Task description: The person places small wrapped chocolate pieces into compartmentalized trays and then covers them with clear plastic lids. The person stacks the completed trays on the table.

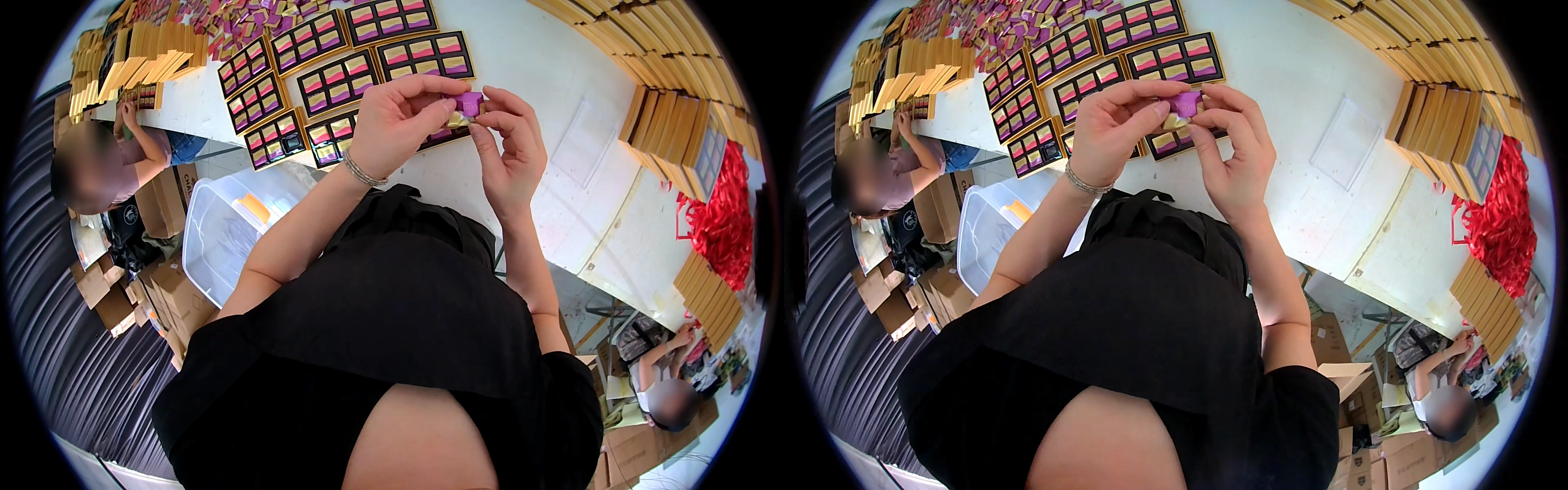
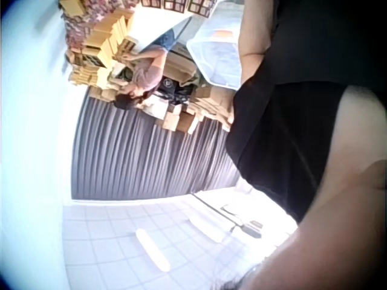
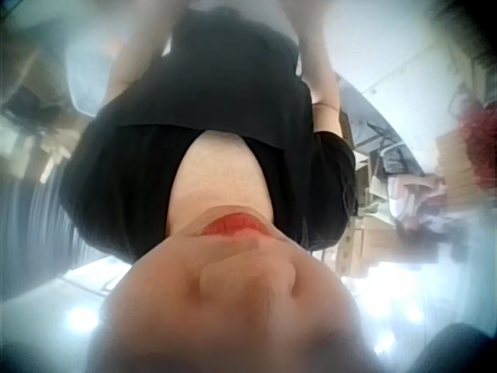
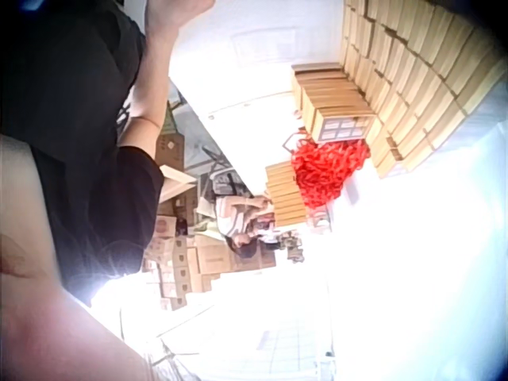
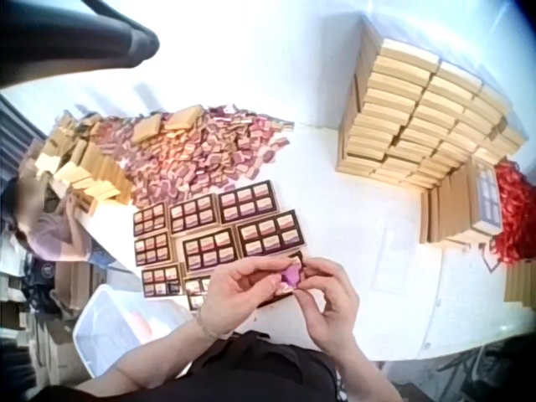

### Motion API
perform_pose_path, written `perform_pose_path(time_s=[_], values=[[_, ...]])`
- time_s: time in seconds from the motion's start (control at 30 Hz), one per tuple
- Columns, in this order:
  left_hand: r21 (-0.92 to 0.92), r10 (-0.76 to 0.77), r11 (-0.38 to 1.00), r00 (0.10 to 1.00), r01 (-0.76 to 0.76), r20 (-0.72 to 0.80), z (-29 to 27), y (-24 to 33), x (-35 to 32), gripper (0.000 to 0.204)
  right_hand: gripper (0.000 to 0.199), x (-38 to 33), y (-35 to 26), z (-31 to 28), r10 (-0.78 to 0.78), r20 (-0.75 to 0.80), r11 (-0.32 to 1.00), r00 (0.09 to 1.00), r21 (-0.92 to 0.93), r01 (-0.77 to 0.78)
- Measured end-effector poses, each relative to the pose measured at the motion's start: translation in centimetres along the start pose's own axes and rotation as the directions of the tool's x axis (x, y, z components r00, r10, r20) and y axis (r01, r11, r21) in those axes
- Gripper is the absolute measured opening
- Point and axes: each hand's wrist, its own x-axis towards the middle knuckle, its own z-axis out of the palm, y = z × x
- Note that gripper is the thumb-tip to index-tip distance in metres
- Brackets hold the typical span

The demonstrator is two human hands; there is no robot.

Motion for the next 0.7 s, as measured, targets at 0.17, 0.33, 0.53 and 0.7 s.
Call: perform_pose_path(time_s=[0.17,0.33,0.53,0.7], values=[[0.221,0.126,0.968,0.991,-0.116,-0.034,0.1,-0.1,-0.3,0.011,0.01,-0.3,-0.2,0.0,0.126,0.008,0.972,0.992,0.2,-0.125],[0.561,0.366,0.741,0.923,-0.368,0.122,-0.4,0.1,-0.1,0.01,0.01,-0.4,-0.3,-0.1,0.156,0.012,0.965,0.988,0.211,-0.155],[0.399,0.252,0.892,0.966,-0.21,-0.054,0.2,-0.5,-0.5,0.012,0.009,-0.7,-0.3,0.1,0.108,0.0,0.981,0.994,0.161,-0.106],[0.176,0.175,0.973,0.973,-0.148,-0.151,1.0,-1.0,-0.6,0.012,0.012,-0.9,-0.4,0.2,0.137,-0.004,0.969,0.991,0.21,-0.133]])
